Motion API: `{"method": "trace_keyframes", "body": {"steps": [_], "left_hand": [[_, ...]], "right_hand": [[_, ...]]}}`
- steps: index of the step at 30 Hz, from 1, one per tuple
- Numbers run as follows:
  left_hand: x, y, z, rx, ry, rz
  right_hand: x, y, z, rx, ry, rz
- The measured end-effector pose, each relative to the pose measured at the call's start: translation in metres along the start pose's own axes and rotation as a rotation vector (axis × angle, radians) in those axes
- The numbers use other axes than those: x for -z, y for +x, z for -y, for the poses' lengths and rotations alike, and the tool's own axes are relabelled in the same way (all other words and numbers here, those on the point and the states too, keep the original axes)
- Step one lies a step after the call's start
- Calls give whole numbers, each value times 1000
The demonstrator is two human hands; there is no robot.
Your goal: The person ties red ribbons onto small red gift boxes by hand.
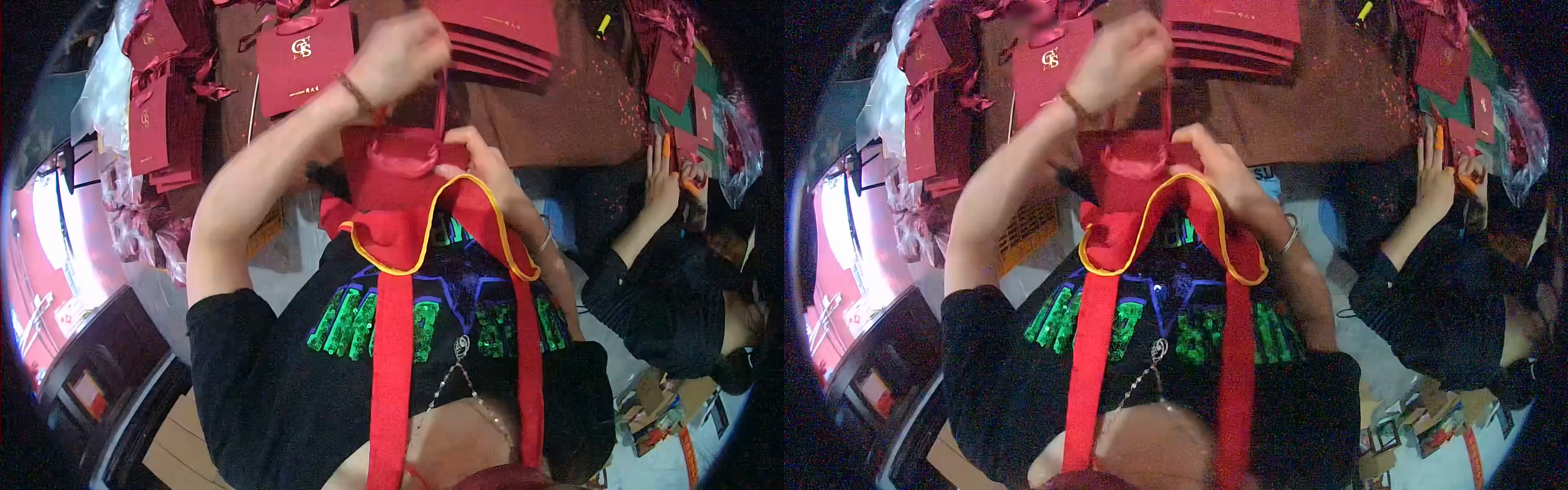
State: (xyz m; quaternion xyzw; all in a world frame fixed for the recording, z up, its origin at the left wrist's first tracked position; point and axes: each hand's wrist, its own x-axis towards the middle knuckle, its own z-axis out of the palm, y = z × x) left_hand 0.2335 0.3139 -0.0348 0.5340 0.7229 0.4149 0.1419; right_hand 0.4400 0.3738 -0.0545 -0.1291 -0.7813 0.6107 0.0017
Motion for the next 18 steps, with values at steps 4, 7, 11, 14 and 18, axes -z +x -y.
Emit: {"method": "trace_keyframes", "body": {"steps": [4,7,11,14,18], "left_hand": [[27,37,26,319,-41,280],[49,35,0,280,-172,273],[52,1,5,195,-504,-138],[14,-36,-10,465,-955,136],[-25,-50,-23,393,-930,297]], "right_hand": [[-2,0,-17,-54,204,33],[-6,-1,-24,-130,591,-93],[14,-5,-41,18,659,-123],[31,13,-19,109,852,5],[26,39,-22,202,1057,36]]}}
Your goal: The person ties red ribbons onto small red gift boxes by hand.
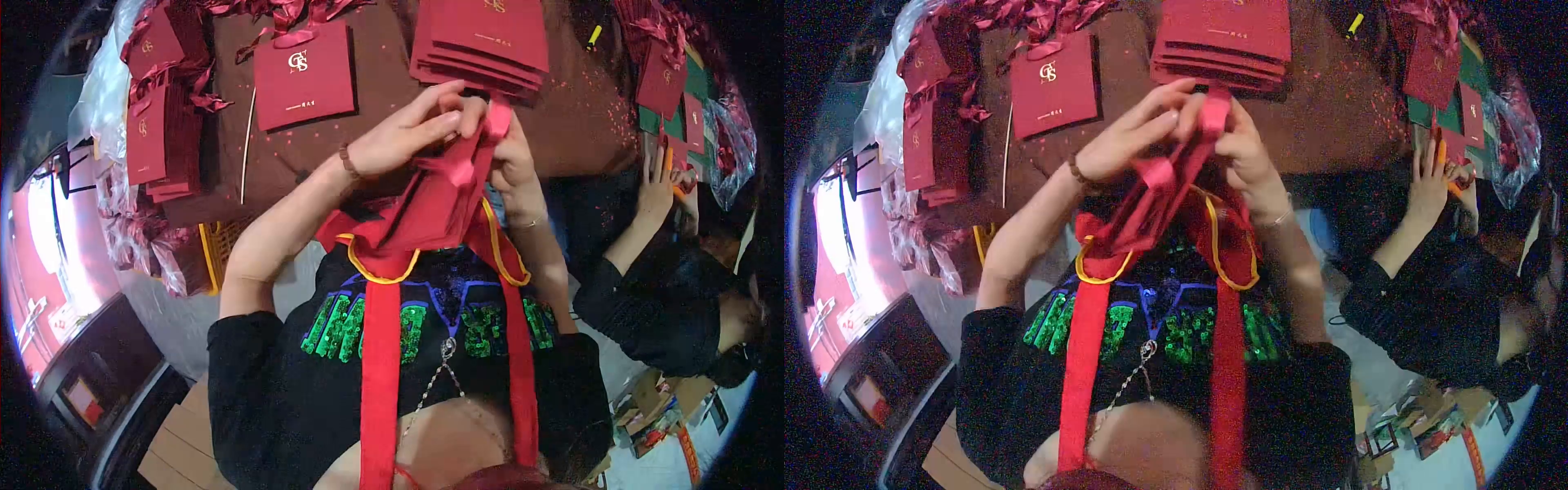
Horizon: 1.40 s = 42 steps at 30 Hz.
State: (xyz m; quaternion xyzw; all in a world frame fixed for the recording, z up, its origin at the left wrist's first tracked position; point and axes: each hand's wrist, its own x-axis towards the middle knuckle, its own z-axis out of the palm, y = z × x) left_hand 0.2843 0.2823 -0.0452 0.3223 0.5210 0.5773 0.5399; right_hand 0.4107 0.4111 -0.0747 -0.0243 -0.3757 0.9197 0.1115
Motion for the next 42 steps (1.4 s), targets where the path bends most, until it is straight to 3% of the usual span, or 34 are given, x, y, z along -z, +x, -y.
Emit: {"method": "trace_keyframes", "body": {"steps": [2,4,6,8,9,10,12,14,16,18,20,22,24,26,28,30,31,34,36,38,40,41,42], "left_hand": [[6,6,9,0,-35,-79],[8,1,8,-114,-89,-126],[17,-6,-1,204,-174,-255],[39,-11,16,214,-156,-323],[48,-15,20,163,-154,-379],[52,-18,23,112,-152,-434],[50,-20,22,122,-123,-489],[47,-23,24,98,-52,-589],[42,-22,30,67,-57,-582],[39,-20,42,5,73,-578],[31,-20,44,-65,170,-626],[15,-31,27,10,758,-546],[11,-37,26,-148,985,-558],[15,-39,10,-84,1270,-438],[33,-22,-10,-170,1366,-527],[62,8,-19,-337,1493,-658],[82,26,-18,-432,1712,-750],[116,72,-22,-148,1963,-926],[134,87,-19,-34,2066,-836],[138,90,-24,4,2057,-770],[142,87,-32,-351,1852,-843],[154,86,-42,-354,1569,-732],[136,75,-65,-245,1243,-767]], "right_hand": [[-13,7,3,5,138,44],[-40,9,17,11,137,-315],[-15,3,7,62,7,-357],[5,-10,10,3,-148,-615],[9,-14,10,151,-284,-611],[11,-21,14,150,-284,-614],[10,-34,26,74,-418,-381],[-1,-31,32,-42,-520,-317],[-17,-19,27,61,-1143,-103],[-13,-8,19,237,-1485,-14],[-12,-4,15,300,-1641,-20],[-7,-4,10,306,-1651,2],[-3,-2,5,324,-1663,24],[-4,2,3,396,-1723,-87],[-5,5,4,413,-1696,-113],[-9,4,7,267,-1728,-159],[-9,5,6,301,-1742,-163],[-6,4,3,291,-1790,-138],[-10,3,5,295,-1809,-151],[-20,1,13,135,-1907,-180],[-15,3,15,132,-1917,-199],[-17,4,19,37,-1781,-255],[-20,5,22,-55,-1641,-304]]}}
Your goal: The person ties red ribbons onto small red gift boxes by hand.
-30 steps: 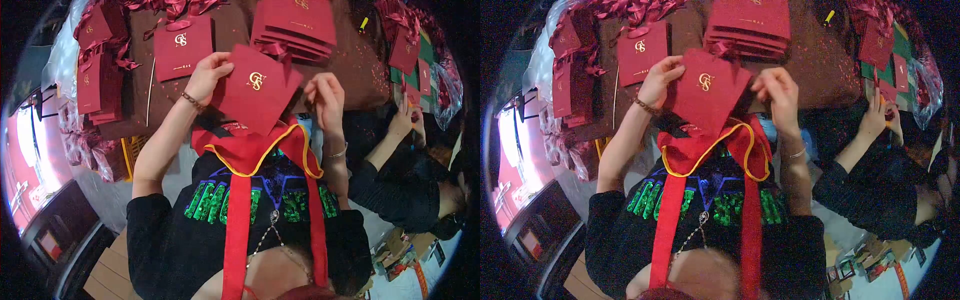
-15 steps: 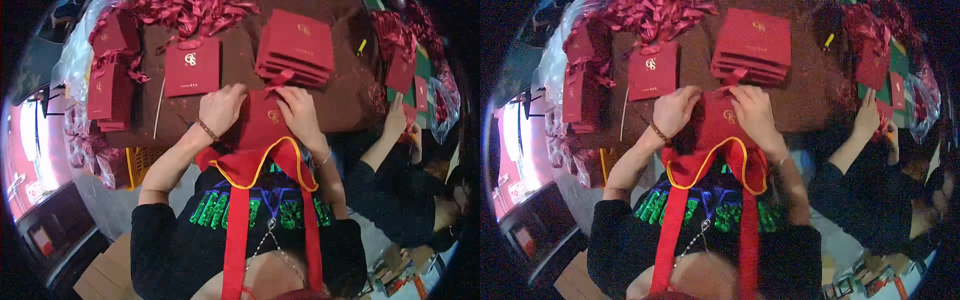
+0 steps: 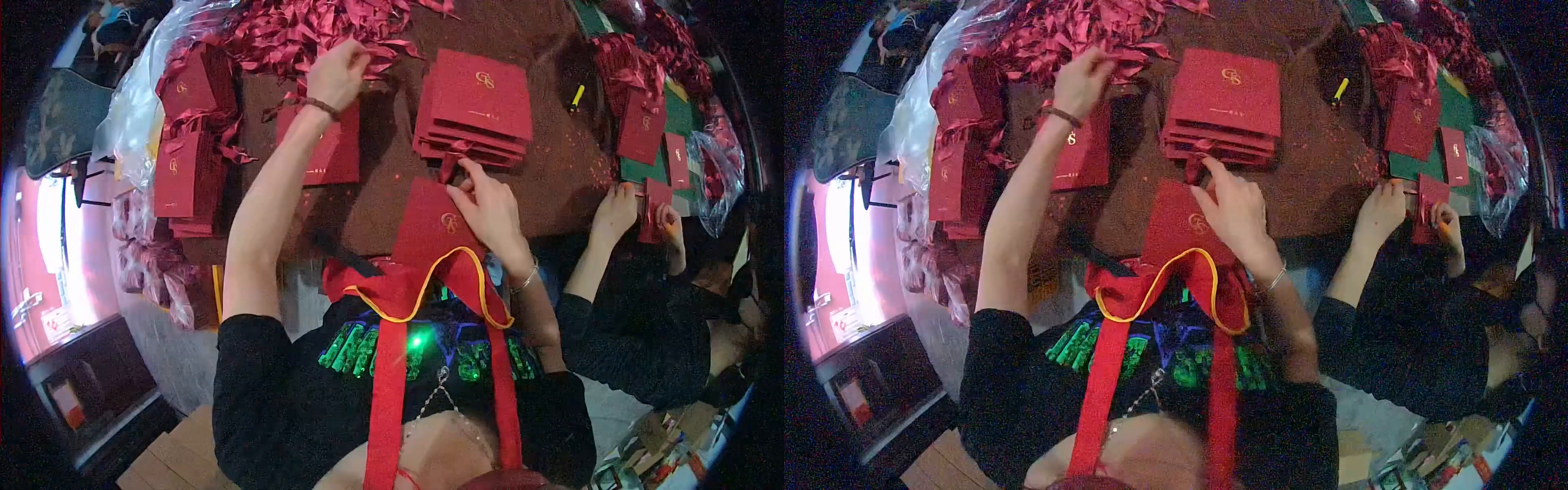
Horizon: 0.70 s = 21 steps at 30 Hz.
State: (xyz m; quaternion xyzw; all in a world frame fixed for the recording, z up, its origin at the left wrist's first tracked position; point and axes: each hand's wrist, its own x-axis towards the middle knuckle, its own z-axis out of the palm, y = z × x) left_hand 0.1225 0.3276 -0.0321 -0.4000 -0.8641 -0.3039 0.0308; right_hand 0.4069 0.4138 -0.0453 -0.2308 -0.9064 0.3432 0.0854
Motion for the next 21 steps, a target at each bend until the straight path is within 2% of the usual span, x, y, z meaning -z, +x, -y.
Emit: {"method": "trace_keyframes", "body": {"steps": [1,2,4,6,8,10,11,12,14,16,18,19,21], "left_hand": [[7,7,9,-6,-327,-2],[15,13,18,-11,-653,-8],[56,8,-7,34,-930,-83],[88,0,-17,27,-1251,71],[101,-18,-37,94,-1335,125],[100,-35,-45,-68,-1215,226],[94,-43,-53,-71,-1093,141],[90,-52,-56,-71,-1096,142],[82,-70,-57,-167,-452,-44],[65,-98,-48,-97,-267,-49],[48,-126,-36,-201,46,19],[37,-139,-26,-188,45,25],[28,-159,-14,-218,307,162]], "right_hand": [[4,2,4,-94,88,39],[2,3,2,-89,87,47],[-1,5,-3,-43,92,79],[-2,4,-3,10,91,105],[-5,4,-5,234,-123,46],[-6,1,-1,154,-138,131],[-7,1,-3,176,-101,138],[-8,1,-4,198,-64,145],[-5,0,0,128,-48,186],[-5,-1,-1,55,-28,229],[-10,0,-6,57,8,196],[-9,0,-6,43,-32,207],[-8,3,-7,11,25,218]]}}
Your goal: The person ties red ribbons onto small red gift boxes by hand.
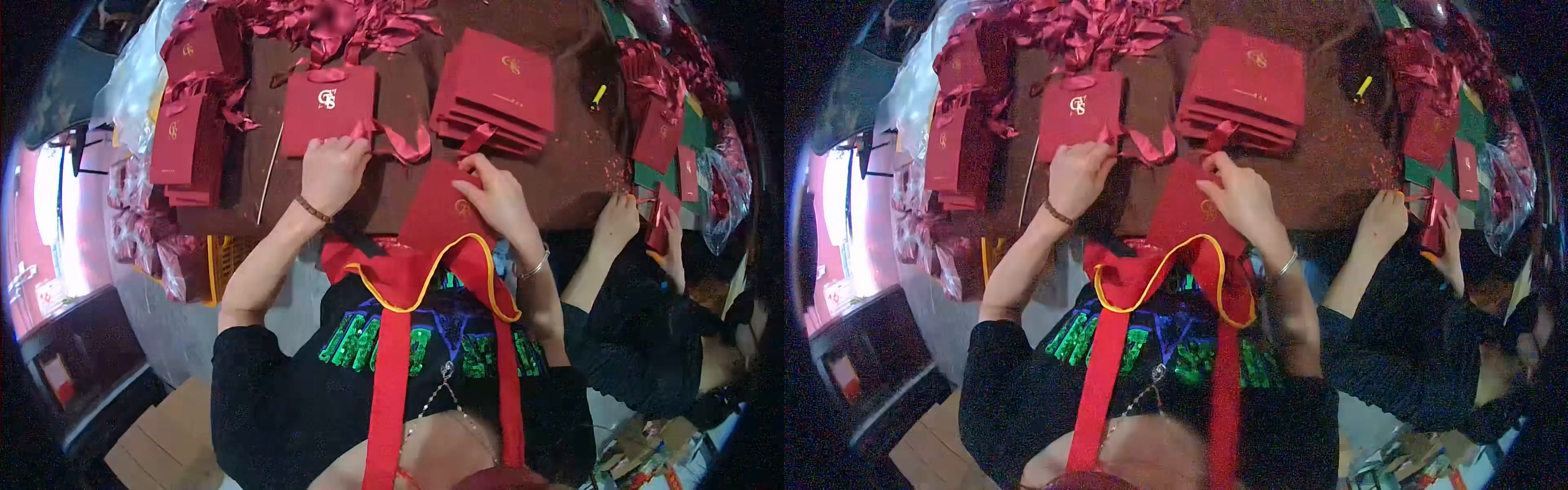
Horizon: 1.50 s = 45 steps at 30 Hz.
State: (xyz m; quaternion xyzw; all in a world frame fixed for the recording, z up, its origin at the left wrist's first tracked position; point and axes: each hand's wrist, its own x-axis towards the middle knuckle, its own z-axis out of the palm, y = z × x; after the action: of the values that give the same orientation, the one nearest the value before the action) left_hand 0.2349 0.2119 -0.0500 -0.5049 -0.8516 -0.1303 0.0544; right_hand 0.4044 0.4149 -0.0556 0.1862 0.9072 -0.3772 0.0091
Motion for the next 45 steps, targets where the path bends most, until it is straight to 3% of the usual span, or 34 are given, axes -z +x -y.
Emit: {"method": "trace_keyframes", "body": {"steps": [3,7,9,10,13,21,24,25,27,29,30,33,37,41,43,45], "left_hand": [[2,-18,1,104,2,134],[11,-22,-12,140,-128,77],[8,-21,-19,-115,-141,70],[-1,-23,-22,-142,-164,54],[-14,-22,-30,-124,-73,42],[-38,-2,-26,-132,-199,-39],[-38,2,-30,-149,-113,-116],[-35,2,-31,-164,-60,-153],[-18,3,-41,-175,-176,-177],[-8,0,-48,320,-1050,130],[-5,0,-51,415,-1257,159],[1,1,-54,437,-1336,152],[4,-2,-48,193,-990,146],[11,-4,-61,356,-1110,222],[6,-4,-60,172,-903,39],[3,-6,-59,117,-807,27]], "right_hand": [[2,3,3,-53,106,5],[5,4,6,-146,249,-1],[2,5,-2,-118,352,11],[4,5,-2,-153,321,49],[2,5,-8,-146,394,74],[11,10,-20,-109,454,192],[13,9,-20,-55,436,245],[15,8,-16,-17,301,223],[17,10,-10,20,167,200],[16,14,-4,-43,305,287],[15,14,-2,-5,352,262],[23,19,10,-26,336,308],[29,18,21,-21,288,327],[11,13,5,11,310,258],[8,11,6,-26,353,305],[2,8,4,-20,317,296]]}}
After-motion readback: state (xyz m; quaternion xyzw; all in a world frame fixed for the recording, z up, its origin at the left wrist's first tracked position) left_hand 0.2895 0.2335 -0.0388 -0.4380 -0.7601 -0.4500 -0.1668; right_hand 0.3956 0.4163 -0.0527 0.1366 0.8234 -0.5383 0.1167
